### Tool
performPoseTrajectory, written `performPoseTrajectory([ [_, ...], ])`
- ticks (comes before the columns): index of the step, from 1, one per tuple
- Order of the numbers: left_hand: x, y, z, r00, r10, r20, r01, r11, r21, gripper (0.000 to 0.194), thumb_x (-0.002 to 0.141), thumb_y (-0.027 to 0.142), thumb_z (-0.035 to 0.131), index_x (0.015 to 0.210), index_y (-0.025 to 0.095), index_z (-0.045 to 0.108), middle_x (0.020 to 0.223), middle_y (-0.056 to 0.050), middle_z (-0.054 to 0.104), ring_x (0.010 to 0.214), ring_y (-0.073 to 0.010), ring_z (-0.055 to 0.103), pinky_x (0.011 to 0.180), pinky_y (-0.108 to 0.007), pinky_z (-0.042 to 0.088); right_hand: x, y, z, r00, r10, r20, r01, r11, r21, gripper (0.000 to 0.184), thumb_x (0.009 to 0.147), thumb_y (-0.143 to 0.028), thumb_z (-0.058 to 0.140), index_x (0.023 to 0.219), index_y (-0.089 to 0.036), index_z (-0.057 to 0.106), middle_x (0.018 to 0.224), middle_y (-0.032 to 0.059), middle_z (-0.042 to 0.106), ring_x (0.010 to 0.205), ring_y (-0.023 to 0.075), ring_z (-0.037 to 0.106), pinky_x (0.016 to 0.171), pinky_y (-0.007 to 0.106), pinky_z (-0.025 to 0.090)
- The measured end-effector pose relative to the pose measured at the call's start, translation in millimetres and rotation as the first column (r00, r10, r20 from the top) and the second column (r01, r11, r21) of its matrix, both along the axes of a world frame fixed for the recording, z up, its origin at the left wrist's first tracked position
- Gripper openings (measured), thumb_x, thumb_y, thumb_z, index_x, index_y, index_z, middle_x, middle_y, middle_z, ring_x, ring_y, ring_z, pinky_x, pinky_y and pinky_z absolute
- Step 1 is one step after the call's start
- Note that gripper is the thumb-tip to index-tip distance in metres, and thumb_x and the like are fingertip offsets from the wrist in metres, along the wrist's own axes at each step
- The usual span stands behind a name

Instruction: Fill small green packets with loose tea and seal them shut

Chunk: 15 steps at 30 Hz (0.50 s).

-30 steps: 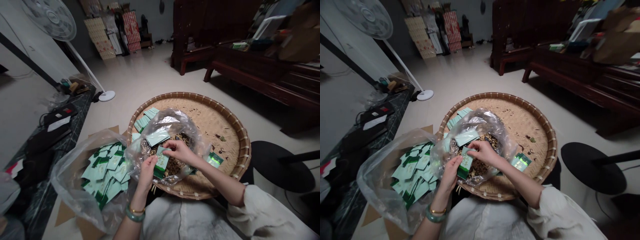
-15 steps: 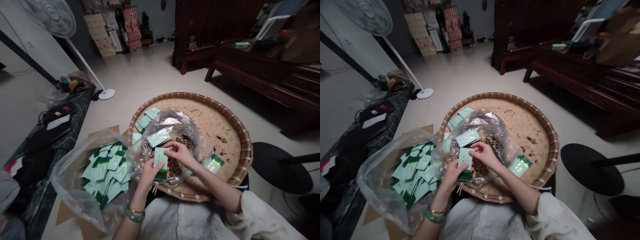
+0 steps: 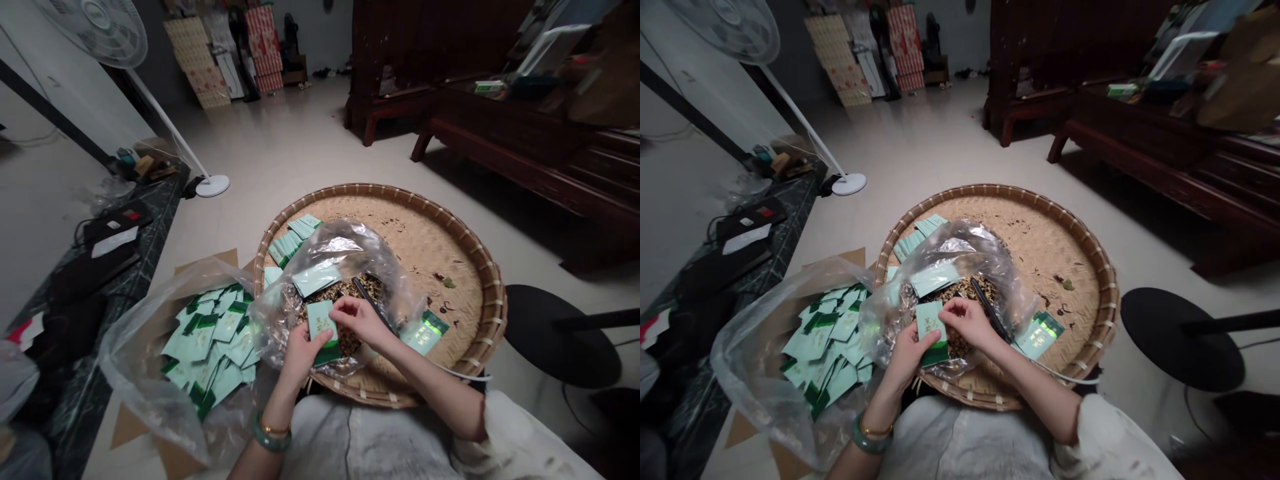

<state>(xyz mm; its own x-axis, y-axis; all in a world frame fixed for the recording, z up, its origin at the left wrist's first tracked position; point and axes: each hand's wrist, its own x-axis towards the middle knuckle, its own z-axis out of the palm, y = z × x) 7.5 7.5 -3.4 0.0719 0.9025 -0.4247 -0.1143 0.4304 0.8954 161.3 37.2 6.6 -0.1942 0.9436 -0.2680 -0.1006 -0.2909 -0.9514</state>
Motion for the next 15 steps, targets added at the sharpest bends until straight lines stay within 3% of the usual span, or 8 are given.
performPoseTrajectory([
  [10,-2.1,-1.3,6.4,0.993,-0.108,0.055,0.11,0.994,-0.02,0.042,0.054,0.037,0.083,0.084,0.011,0.07,0.078,-0.007,0.074,0.069,-0.0197,0.067,0.068,-0.029,0.051,3.8,-2.3,5.5,0.999,-0.041,-0.015,0.041,0.999,0.012,0.037,0.057,-0.039,0.079,0.07,-0.018,0.051,0.059,-0.0065,0.052,0.051,0.007,0.044,0.047,0.02,0.035],
  [15,-6.1,4.8,4.0,0.998,-0.017,0.068,0.016,1.0,0.016,0.04,0.063,0.047,0.076,0.081,0.012,0.07,0.068,-0.003,0.071,0.06,-0.0162,0.063,0.061,-0.027,0.05,7.5,-2.9,6.9,0.999,-0.002,-0.037,0.001,0.999,-0.032,0.042,0.052,-0.038,0.082,0.08,-0.017,0.06,0.055,-0.0076,0.055,0.046,0.0071,0.048,0.047,0.021,0.038],
])
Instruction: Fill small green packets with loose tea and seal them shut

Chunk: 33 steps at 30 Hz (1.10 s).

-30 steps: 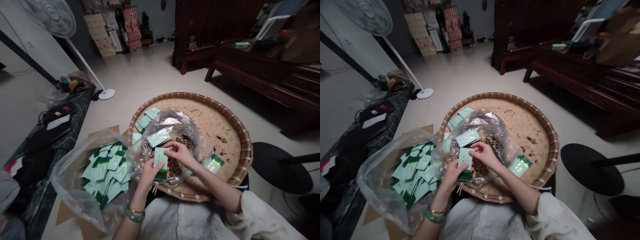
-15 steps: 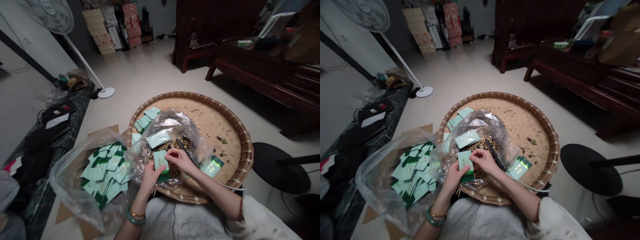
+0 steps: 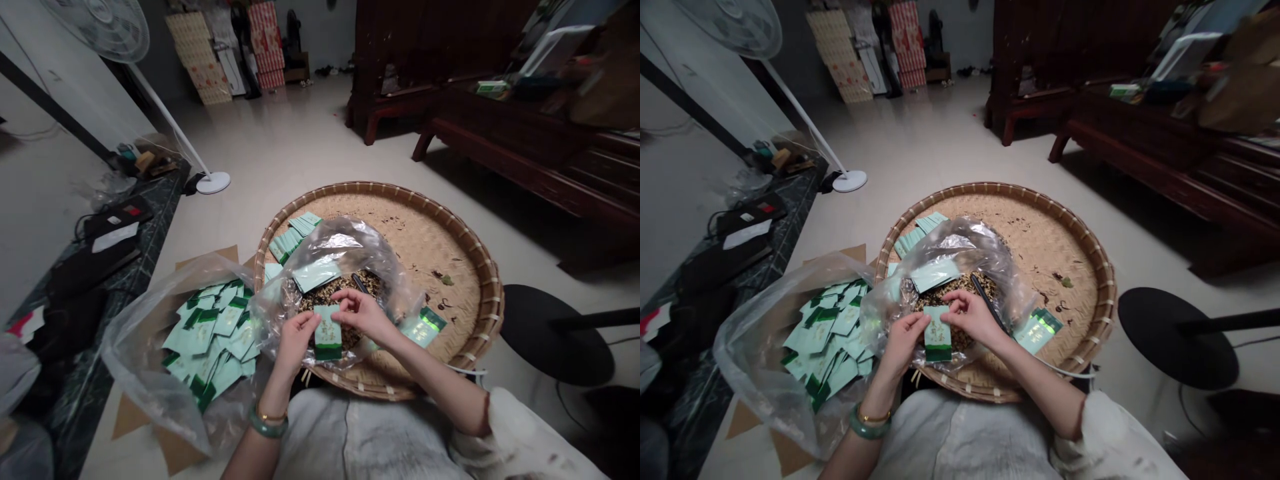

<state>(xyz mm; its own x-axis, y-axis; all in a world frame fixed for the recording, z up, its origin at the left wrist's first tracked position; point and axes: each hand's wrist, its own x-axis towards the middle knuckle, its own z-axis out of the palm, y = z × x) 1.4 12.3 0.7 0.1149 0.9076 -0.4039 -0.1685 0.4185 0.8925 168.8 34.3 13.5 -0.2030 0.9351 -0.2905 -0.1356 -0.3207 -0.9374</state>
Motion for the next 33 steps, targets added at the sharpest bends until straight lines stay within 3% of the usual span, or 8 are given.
performPoseTrajectory([
  [5,2,-1,0.5,0.996,0.058,-0.064,-0.055,0.998,0.039,0.036,0.063,0.046,0.076,0.073,0.012,0.069,0.06,0.0,0.067,0.054,-0.0127,0.059,0.052,-0.022,0.045,1,-1,-4.5,0.999,-0.008,0.037,0.011,0.996,-0.088,0.038,0.048,-0.043,0.083,0.061,-0.015,0.06,0.049,-0.0047,0.058,0.04,0.0077,0.048,0.041,0.021,0.035],
  [12,9,-7,-2.6,0.993,-0.036,0.109,0.046,0.995,-0.089,0.042,0.06,0.043,0.08,0.085,0.01,0.071,0.065,-0.004,0.072,0.055,-0.0147,0.063,0.056,-0.024,0.048,-1,-5,-12.8,0.996,-0.065,0.054,0.068,0.995,-0.07,0.036,0.048,-0.042,0.083,0.059,-0.016,0.06,0.047,-0.0051,0.056,0.037,0.008,0.047,0.039,0.021,0.034],
  [19,25,-13,-5.9,0.983,0.026,0.18,0.006,0.985,-0.172,0.048,0.052,0.038,0.085,0.088,0.009,0.071,0.076,-0.009,0.074,0.062,-0.0196,0.068,0.06,-0.028,0.053,14,1,-21.6,0.968,0.012,0.252,-0.053,0.986,0.158,0.03,0.078,-0.046,0.06,0.075,-0.016,0.065,0.065,0.0033,0.064,0.058,0.0166,0.059,0.056,0.03,0.049],
  [21,30,-12,-5.7,0.98,0.079,0.183,-0.044,0.981,-0.187,0.048,0.05,0.037,0.087,0.085,0.009,0.071,0.078,-0.01,0.074,0.065,-0.0215,0.069,0.062,-0.03,0.054,26,2,-22.4,0.879,-0.057,0.473,-0.138,0.92,0.367,0.028,0.087,-0.039,0.051,0.093,-0.016,0.067,0.09,0.0095,0.067,0.084,0.0224,0.062,0.076,0.037,0.051],
  [23,33,-10,-4.7,0.975,0.124,0.184,-0.089,0.978,-0.186,0.048,0.049,0.037,0.087,0.084,0.008,0.071,0.078,-0.011,0.074,0.069,-0.0233,0.07,0.063,-0.031,0.055,40,1,-26.6,0.683,-0.209,0.7,-0.255,0.83,0.497,0.035,0.087,-0.032,0.053,0.116,-0.015,0.059,0.113,0.0159,0.06,0.106,0.0288,0.054,0.09,0.046,0.046],
  [27,35,-7,-2.6,0.97,0.142,0.195,-0.106,0.977,-0.188,0.049,0.047,0.037,0.088,0.083,0.008,0.07,0.079,-0.012,0.074,0.071,-0.0248,0.07,0.064,-0.033,0.056,54,-5,-40.9,0.291,-0.29,0.912,-0.444,0.803,0.397,0.062,0.077,-0.019,0.063,0.135,-0.006,0.043,0.12,0.024,0.053,0.109,0.0353,0.049,0.088,0.05,0.046],
  [30,35,-8,-3.7,0.97,0.139,0.202,-0.104,0.979,-0.176,0.05,0.047,0.038,0.088,0.082,0.009,0.069,0.076,-0.01,0.074,0.068,-0.0236,0.07,0.062,-0.032,0.056,55,-3,-44.1,0.249,-0.251,0.935,-0.48,0.807,0.344,0.066,0.076,-0.013,0.059,0.137,-0.002,0.038,0.114,0.0231,0.057,0.105,0.0331,0.053,0.09,0.047,0.046],
  [33,33,-9,-6.7,0.972,0.127,0.199,-0.094,0.982,-0.167,0.048,0.048,0.037,0.087,0.082,0.009,0.068,0.069,-0.009,0.073,0.063,-0.0215,0.069,0.06,-0.03,0.054,61,6,-35.0,0.355,-0.164,0.92,-0.416,0.854,0.313,0.061,0.077,-0.017,0.057,0.134,-0.002,0.043,0.113,0.0224,0.061,0.105,0.033,0.056,0.093,0.048,0.045],
])
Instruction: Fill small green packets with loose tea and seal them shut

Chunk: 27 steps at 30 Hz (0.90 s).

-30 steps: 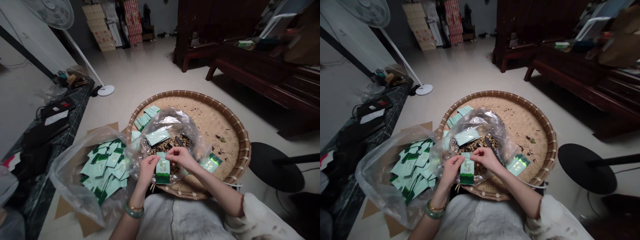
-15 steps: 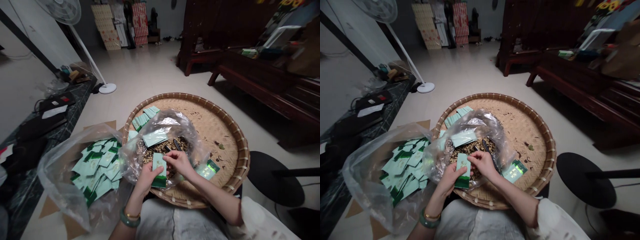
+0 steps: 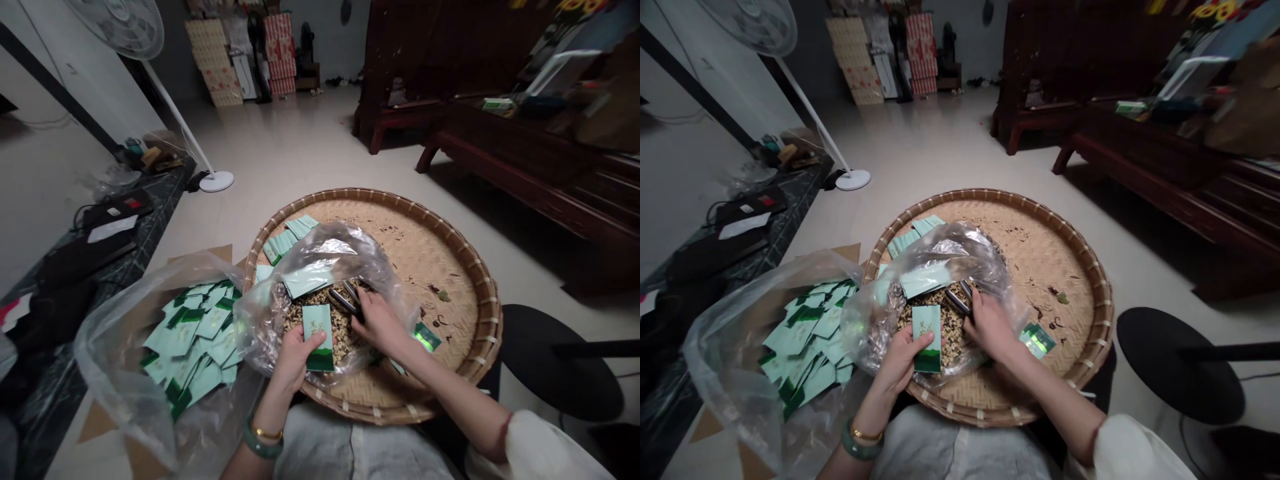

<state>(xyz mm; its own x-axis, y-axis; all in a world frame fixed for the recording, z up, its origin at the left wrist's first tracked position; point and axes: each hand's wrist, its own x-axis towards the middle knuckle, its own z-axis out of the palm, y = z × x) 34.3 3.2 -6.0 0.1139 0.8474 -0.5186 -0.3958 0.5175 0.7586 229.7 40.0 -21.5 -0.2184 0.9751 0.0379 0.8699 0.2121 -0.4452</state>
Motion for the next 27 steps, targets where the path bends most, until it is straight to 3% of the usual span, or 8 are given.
performPoseTrajectory([
  [3,-3,0,-1.5,1.0,-0.014,-0.028,0.015,1.0,0.014,0.043,0.051,0.036,0.086,0.079,0.009,0.068,0.066,-0.008,0.073,0.06,-0.0189,0.067,0.059,-0.027,0.053,15,8,17.7,0.954,-0.039,-0.299,-0.019,0.981,-0.191,0.054,0.078,-0.024,0.06,0.129,-0.009,0.053,0.12,0.0172,0.062,0.108,0.0303,0.058,0.096,0.045,0.044],
  [5,-4,0,-0.8,0.998,-0.032,-0.056,0.033,0.999,0.027,0.041,0.052,0.036,0.085,0.078,0.009,0.068,0.065,-0.007,0.072,0.059,-0.0178,0.066,0.059,-0.027,0.052,25,10,31.3,0.849,-0.076,-0.522,-0.132,0.928,-0.349,0.053,0.08,-0.032,0.061,0.129,-0.015,0.054,0.126,0.0129,0.06,0.11,0.027,0.059,0.096,0.041,0.046],
  [7,-4,1,0.6,0.995,-0.054,-0.079,0.057,0.998,0.031,0.041,0.052,0.036,0.085,0.078,0.009,0.069,0.065,-0.007,0.072,0.059,-0.0176,0.066,0.059,-0.026,0.052,32,10,44.2,0.784,-0.073,-0.616,-0.278,0.847,-0.454,0.055,0.079,-0.038,0.064,0.129,-0.018,0.055,0.124,0.0104,0.062,0.108,0.0257,0.06,0.094,0.04,0.048],
  [9,-4,2,2.2,0.992,-0.075,-0.1,0.078,0.996,0.032,0.041,0.052,0.035,0.085,0.079,0.01,0.069,0.067,-0.006,0.073,0.06,-0.0177,0.066,0.059,-0.026,0.051,33,9,55.0,0.791,-0.057,-0.61,-0.327,0.803,-0.499,0.055,0.078,-0.04,0.066,0.128,-0.019,0.056,0.12,0.0092,0.065,0.105,0.0257,0.061,0.092,0.04,0.049],
  [13,-3,2,4.7,0.981,-0.139,-0.136,0.146,0.988,0.049,0.037,0.051,0.034,0.085,0.076,0.011,0.07,0.07,-0.006,0.073,0.061,-0.0171,0.066,0.059,-0.025,0.05,21,11,68.2,0.838,0.046,-0.543,-0.344,0.819,-0.46,0.05,0.077,-0.035,0.066,0.124,-0.019,0.06,0.118,0.0078,0.066,0.106,0.0267,0.06,0.092,0.039,0.047],
  [17,-3,4,7.6,0.969,-0.198,-0.148,0.208,0.977,0.056,0.036,0.051,0.034,0.085,0.076,0.011,0.071,0.065,-0.005,0.072,0.058,-0.0163,0.064,0.058,-0.025,0.049,9,12,72.0,0.854,0.127,-0.505,-0.364,0.838,-0.407,0.039,0.08,-0.028,0.061,0.119,-0.02,0.064,0.109,0.0064,0.07,0.093,0.0238,0.064,0.082,0.037,0.05],
  [23,-6,5,3.9,0.973,-0.183,-0.138,0.189,0.981,0.033,0.042,0.059,0.046,0.079,0.081,0.011,0.07,0.061,-0.004,0.069,0.053,-0.0162,0.061,0.055,-0.026,0.047,6,10,59.7,0.838,0.054,-0.542,-0.284,0.892,-0.351,0.032,0.08,-0.025,0.059,0.11,-0.019,0.067,0.109,0.0076,0.07,0.097,0.0235,0.064,0.086,0.038,0.048],
  [27,-12,4,-6.8,0.976,-0.124,-0.181,0.141,0.987,0.082,0.043,0.068,0.053,0.07,0.077,0.011,0.07,0.062,-0.004,0.068,0.055,-0.0151,0.059,0.056,-0.025,0.045,5,12,47.6,0.797,-0.032,-0.603,-0.262,0.881,-0.395,0.031,0.079,-0.026,0.061,0.107,-0.017,0.068,0.107,0.008,0.07,0.096,0.0226,0.063,0.086,0.038,0.047],
])
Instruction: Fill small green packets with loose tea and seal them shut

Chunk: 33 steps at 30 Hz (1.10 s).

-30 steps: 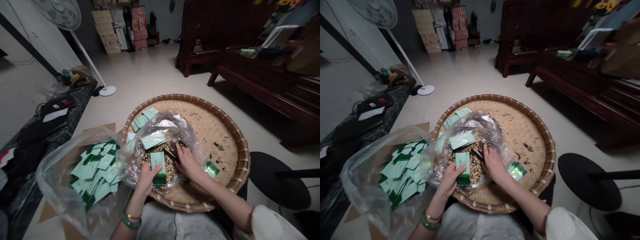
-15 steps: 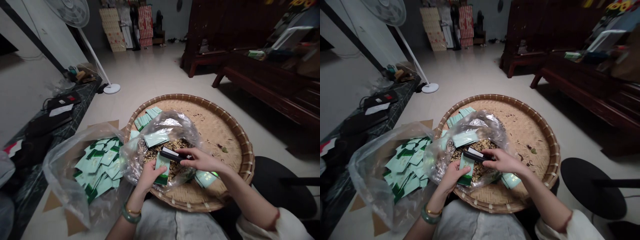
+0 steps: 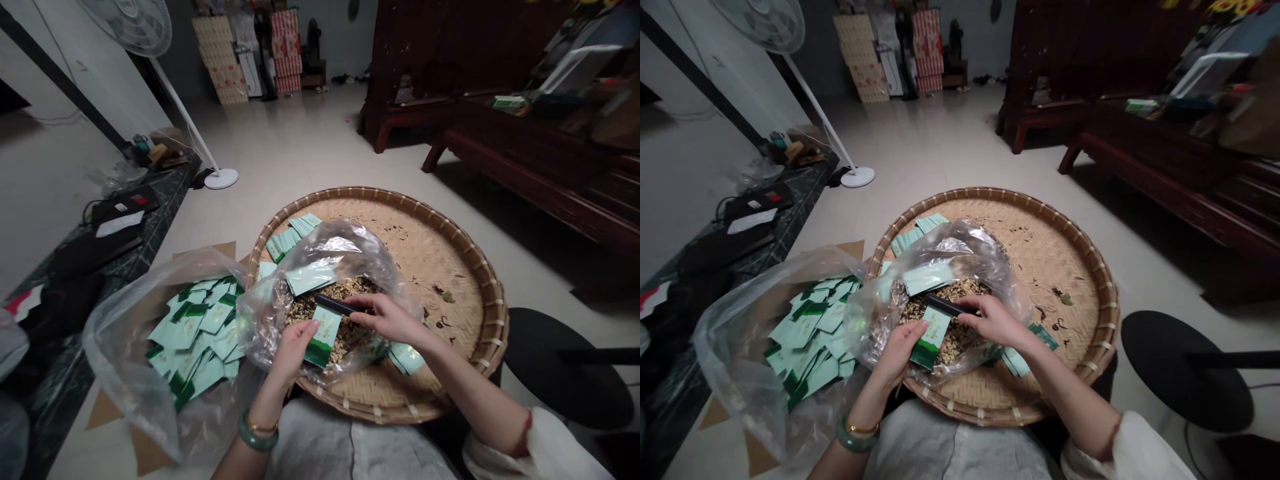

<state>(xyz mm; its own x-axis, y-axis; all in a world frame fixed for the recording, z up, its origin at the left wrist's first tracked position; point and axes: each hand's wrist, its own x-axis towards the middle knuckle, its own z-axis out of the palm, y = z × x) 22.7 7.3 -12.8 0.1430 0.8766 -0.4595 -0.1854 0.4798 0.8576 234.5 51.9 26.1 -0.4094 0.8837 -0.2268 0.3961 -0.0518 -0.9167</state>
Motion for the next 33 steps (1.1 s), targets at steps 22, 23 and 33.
performPoseTrajectory([
  [22,-9,5,8.9,0.971,0.011,-0.238,0.032,0.984,0.175,0.044,0.073,0.055,0.062,0.067,0.012,0.068,0.059,-0.001,0.06,0.055,-0.0134,0.048,0.054,-0.023,0.036,-5,3,-15.7,0.979,-0.101,-0.176,0.057,0.97,-0.237,0.036,0.073,-0.03,0.069,0.106,-0.015,0.067,0.096,0.0062,0.07,0.079,0.0166,0.061,0.069,0.029,0.048],
  [23,-9,4,8.9,0.971,0.009,-0.241,0.035,0.984,0.177,0.044,0.073,0.055,0.062,0.066,0.012,0.068,0.059,-0.001,0.06,0.055,-0.0135,0.048,0.054,-0.023,0.036,-4,3,-17.6,0.981,-0.098,-0.168,0.059,0.973,-0.224,0.037,0.073,-0.031,0.068,0.107,-0.015,0.067,0.098,0.0063,0.07,0.081,0.017,0.062,0.071,0.03,0.048],
  [33,-10,3,3.0,0.96,0.015,-0.279,0.036,0.984,0.177,0.043,0.073,0.054,0.063,0.066,0.012,0.068,0.063,-0.003,0.063,0.059,-0.0152,0.051,0.057,-0.024,0.039,-2,0,-13.3,0.972,-0.121,-0.202,0.053,0.949,-0.312,0.042,0.069,-0.036,0.073,0.105,-0.013,0.067,0.084,0.004,0.069,0.068,0.013,0.058,0.063,0.027,0.047],
])
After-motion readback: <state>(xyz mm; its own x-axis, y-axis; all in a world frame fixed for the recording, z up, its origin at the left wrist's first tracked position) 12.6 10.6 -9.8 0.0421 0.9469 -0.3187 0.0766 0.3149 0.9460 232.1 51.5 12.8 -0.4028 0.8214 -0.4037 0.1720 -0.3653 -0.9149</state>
